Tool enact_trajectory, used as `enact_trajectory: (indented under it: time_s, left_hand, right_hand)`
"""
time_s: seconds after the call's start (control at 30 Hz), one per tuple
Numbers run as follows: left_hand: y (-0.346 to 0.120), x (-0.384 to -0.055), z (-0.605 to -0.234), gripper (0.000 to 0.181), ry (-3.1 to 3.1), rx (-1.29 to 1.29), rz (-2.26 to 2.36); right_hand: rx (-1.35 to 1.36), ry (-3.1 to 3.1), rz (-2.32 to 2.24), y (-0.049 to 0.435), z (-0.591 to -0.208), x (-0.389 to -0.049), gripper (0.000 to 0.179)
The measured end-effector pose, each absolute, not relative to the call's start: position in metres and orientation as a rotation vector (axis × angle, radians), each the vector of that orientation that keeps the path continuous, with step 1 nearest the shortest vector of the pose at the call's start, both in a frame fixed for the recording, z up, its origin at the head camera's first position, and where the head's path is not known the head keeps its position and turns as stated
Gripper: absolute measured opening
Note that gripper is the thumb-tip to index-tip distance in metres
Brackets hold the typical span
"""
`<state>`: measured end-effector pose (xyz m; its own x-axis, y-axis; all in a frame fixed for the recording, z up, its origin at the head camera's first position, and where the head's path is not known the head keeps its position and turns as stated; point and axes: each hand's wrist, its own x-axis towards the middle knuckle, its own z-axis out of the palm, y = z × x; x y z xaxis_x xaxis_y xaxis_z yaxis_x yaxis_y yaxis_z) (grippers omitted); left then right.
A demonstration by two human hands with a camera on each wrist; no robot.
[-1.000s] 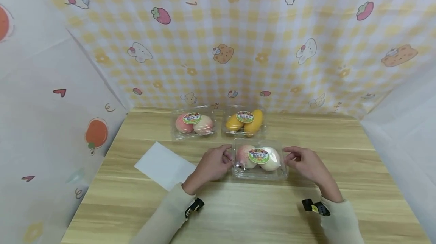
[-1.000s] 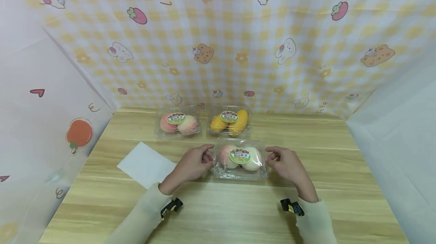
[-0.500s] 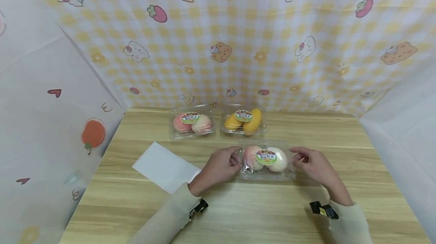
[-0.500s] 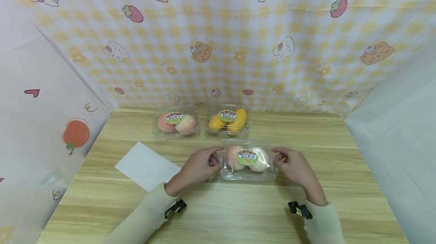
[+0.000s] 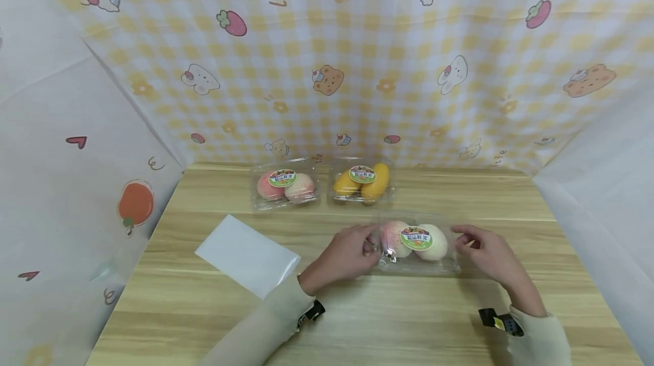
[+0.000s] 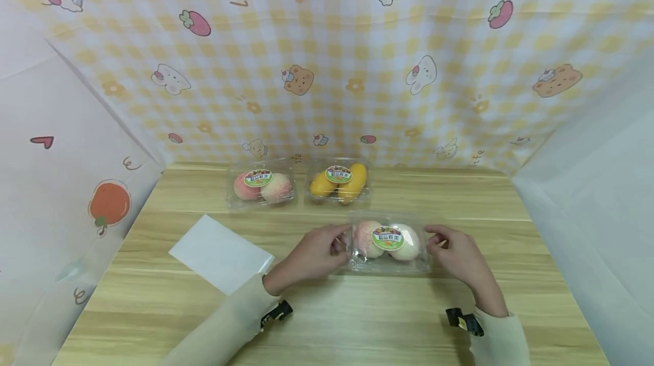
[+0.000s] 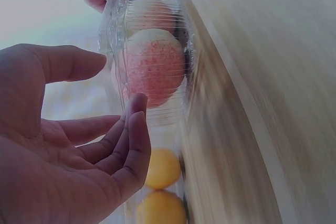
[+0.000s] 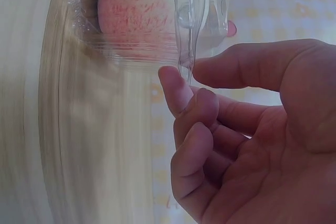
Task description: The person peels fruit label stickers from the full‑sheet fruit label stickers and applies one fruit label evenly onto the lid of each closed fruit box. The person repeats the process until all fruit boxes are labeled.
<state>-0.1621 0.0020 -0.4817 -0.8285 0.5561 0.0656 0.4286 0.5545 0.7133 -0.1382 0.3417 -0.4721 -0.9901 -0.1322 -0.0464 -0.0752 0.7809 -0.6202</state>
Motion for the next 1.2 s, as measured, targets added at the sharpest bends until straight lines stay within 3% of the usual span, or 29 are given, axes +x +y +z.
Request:
enact_trajectory:
  time_s: [0.23, 0.5, 1.2]
  left_hand:
    - [0.015, -0.159, -0.483, 0.042, 2.593, 0.850, 1.104]
    - [0.032, -0.156, -0.483, 0.088, 2.613, 0.789, 0.930]
    - [0.063, -0.178, -0.491, 0.089, 2.658, 0.850, 0.932]
  right_hand:
    - [-0.132, 2.908, -0.973, 0.352, -0.472, -0.133, 0.036]
    - [-0.084, 2.952, -0.990, 0.363, -0.474, -0.127, 0.041]
    - [-0.033, 3.102, -0.953, 0.377, -0.485, -0.121, 0.039]
